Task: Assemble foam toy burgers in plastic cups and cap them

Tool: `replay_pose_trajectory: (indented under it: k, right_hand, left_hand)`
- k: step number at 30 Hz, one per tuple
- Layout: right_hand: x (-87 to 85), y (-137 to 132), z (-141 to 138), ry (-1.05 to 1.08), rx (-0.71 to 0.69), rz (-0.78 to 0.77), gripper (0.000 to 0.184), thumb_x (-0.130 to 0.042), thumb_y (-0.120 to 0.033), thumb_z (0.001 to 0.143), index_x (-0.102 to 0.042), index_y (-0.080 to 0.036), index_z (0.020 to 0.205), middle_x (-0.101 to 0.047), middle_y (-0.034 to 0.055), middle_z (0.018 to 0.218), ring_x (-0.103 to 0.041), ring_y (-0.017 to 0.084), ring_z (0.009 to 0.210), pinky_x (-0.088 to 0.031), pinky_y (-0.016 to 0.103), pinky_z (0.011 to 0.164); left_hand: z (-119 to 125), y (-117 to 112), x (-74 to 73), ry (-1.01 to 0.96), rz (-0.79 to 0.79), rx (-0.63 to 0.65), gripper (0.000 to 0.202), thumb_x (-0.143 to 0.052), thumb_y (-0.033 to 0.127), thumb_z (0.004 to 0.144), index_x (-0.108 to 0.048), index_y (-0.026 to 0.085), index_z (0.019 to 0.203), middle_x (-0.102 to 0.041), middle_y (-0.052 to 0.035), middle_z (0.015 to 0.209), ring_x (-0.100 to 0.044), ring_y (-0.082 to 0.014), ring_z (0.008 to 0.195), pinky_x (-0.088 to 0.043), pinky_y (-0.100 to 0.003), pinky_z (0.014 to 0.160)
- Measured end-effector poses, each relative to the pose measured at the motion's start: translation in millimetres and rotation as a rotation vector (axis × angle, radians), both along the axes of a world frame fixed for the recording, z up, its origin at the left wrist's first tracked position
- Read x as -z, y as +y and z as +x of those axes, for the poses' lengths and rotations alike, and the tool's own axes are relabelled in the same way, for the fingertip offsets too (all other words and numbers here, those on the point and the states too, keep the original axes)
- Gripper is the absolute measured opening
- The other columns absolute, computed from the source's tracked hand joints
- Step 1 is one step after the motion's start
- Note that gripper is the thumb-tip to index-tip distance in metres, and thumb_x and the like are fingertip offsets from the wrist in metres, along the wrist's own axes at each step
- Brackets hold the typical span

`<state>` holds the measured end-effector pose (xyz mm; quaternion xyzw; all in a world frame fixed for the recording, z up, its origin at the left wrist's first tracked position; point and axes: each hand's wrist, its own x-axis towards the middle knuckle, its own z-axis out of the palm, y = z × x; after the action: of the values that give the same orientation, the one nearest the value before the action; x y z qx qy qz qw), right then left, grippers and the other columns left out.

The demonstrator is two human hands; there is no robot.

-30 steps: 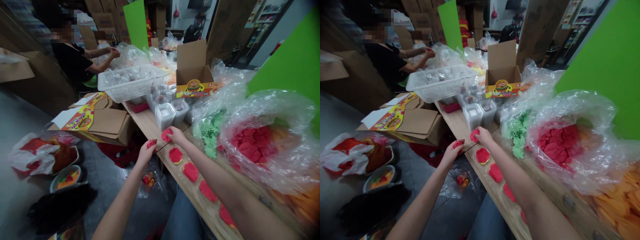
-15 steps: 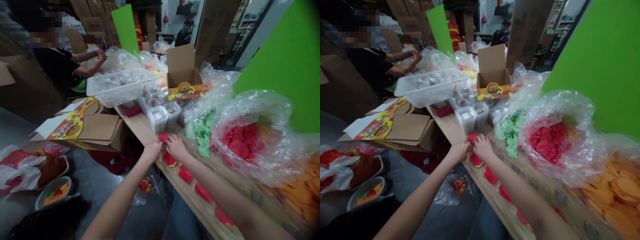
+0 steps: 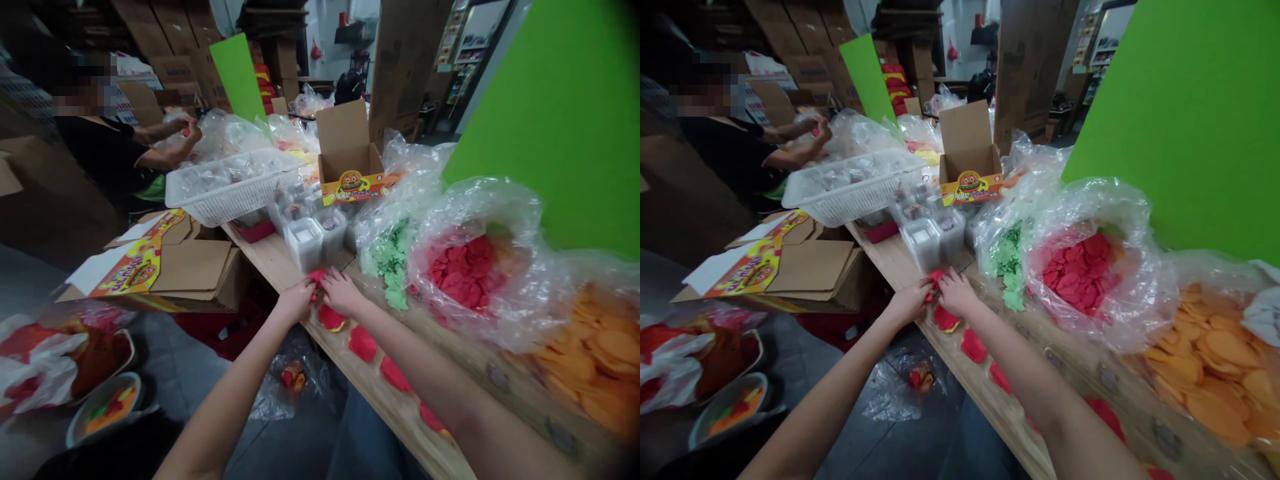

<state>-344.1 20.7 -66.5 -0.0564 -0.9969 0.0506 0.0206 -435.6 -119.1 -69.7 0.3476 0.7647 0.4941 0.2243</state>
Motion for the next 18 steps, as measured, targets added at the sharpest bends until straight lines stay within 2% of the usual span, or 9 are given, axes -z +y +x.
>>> replay_pose_trajectory:
  k: [4, 6, 8, 10, 12, 14, 15, 16, 18]
  right_hand:
    - [-5.4, 0.4, 6.0, 0.013, -0.007, -0.026, 0.041, -0.040, -0.035, 0.084, -0.046, -0.018, 0.120, -0.040, 0.0092, 0.131, -0.020, 0.028, 0.127, -0.021, 0.049, 0.098]
    - [-11.7, -1.9, 8.6, -0.002, -0.010, -0.073, 0.042, -0.042, -0.035, 0.083, -0.045, -0.018, 0.122, -0.042, 0.0099, 0.129, -0.020, 0.029, 0.126, -0.022, 0.051, 0.097]
    - [-20.6, -8.0, 13.2, 0.085, 0.017, -0.162, 0.040, -0.041, -0.029, 0.084, -0.045, -0.018, 0.122, -0.044, 0.0102, 0.127, -0.024, 0.027, 0.124, -0.023, 0.049, 0.098]
    - [-29.8, -17.6, 24.5, 0.252, 0.072, -0.355, 0.034, -0.037, -0.025, 0.086, -0.049, -0.017, 0.117, -0.049, 0.0107, 0.120, -0.035, 0.023, 0.117, -0.028, 0.042, 0.097]
    - [-36.0, -27.9, 46.0, 0.380, 0.145, -0.680, 0.032, -0.033, -0.028, 0.088, -0.050, -0.017, 0.114, -0.054, 0.0094, 0.108, -0.048, 0.018, 0.102, -0.038, 0.035, 0.088]
    - [-38.0, -35.1, 78.4, 0.399, 0.216, -0.956, 0.035, -0.037, -0.035, 0.087, -0.046, -0.018, 0.117, -0.056, 0.0068, 0.103, -0.053, 0.016, 0.091, -0.044, 0.030, 0.077]
    - [-38.0, -36.8, 97.8, 0.393, 0.262, -1.037, 0.039, -0.042, -0.036, 0.084, -0.044, -0.020, 0.119, -0.055, 0.0062, 0.103, -0.054, 0.016, 0.088, -0.045, 0.028, 0.073]
    - [-37.8, -36.9, 118.7, 0.398, 0.322, -1.074, 0.043, -0.047, -0.035, 0.081, -0.042, -0.020, 0.121, -0.054, 0.0062, 0.106, -0.054, 0.016, 0.088, -0.046, 0.028, 0.071]
    - [-39.1, -33.2, 163.4, 0.448, 0.431, -1.028, 0.048, -0.055, -0.028, 0.075, -0.043, -0.021, 0.121, -0.051, 0.0067, 0.112, -0.052, 0.017, 0.094, -0.046, 0.029, 0.075]
  left_hand:
    - [3.1, -7.9, -12.9, -0.179, 0.116, -0.146, 0.024, -0.061, 0.024, 0.070, -0.057, 0.021, 0.093, -0.051, -0.0091, 0.113, -0.050, -0.0236, 0.105, -0.038, -0.034, 0.091]
    - [9.0, -14.9, -21.9, -0.291, 0.160, -0.186, 0.023, -0.047, 0.036, 0.080, -0.054, 0.019, 0.094, -0.056, -0.0095, 0.099, -0.057, -0.0204, 0.095, -0.045, -0.034, 0.082]
    - [19.8, -21.4, -32.7, -0.563, 0.265, -0.169, 0.032, -0.033, 0.042, 0.086, -0.052, 0.018, 0.096, -0.057, -0.0070, 0.086, -0.060, -0.0162, 0.083, -0.047, -0.032, 0.077]
    - [35.9, -23.6, -44.2, -0.955, 0.411, -0.086, 0.037, -0.029, 0.047, 0.086, -0.052, 0.020, 0.096, -0.058, -0.0035, 0.079, -0.060, -0.0122, 0.074, -0.048, -0.029, 0.074]
    - [57.9, -18.2, -53.9, -1.258, 0.482, 0.046, 0.042, -0.031, 0.053, 0.084, -0.054, 0.020, 0.095, -0.058, -0.0024, 0.077, -0.058, -0.0112, 0.068, -0.048, -0.028, 0.070]
    - [86.7, -5.1, -59.1, -1.323, 0.413, 0.163, 0.048, -0.030, 0.057, 0.082, -0.055, 0.019, 0.097, -0.060, -0.0046, 0.082, -0.059, -0.0137, 0.071, -0.049, -0.028, 0.067]
    - [103.7, 3.0, -59.7, -1.305, 0.360, 0.192, 0.050, -0.030, 0.058, 0.082, -0.055, 0.019, 0.099, -0.061, -0.0062, 0.086, -0.060, -0.0155, 0.075, -0.049, -0.028, 0.066]
    - [122.0, 11.2, -59.0, -1.268, 0.307, 0.214, 0.049, -0.032, 0.057, 0.081, -0.054, 0.018, 0.103, -0.061, -0.0075, 0.090, -0.060, -0.0172, 0.081, -0.049, -0.028, 0.066]
    - [159.6, 25.5, -54.4, -1.170, 0.225, 0.267, 0.043, -0.045, 0.051, 0.079, -0.051, 0.022, 0.110, -0.060, -0.0076, 0.101, -0.057, -0.0187, 0.092, -0.049, -0.027, 0.069]
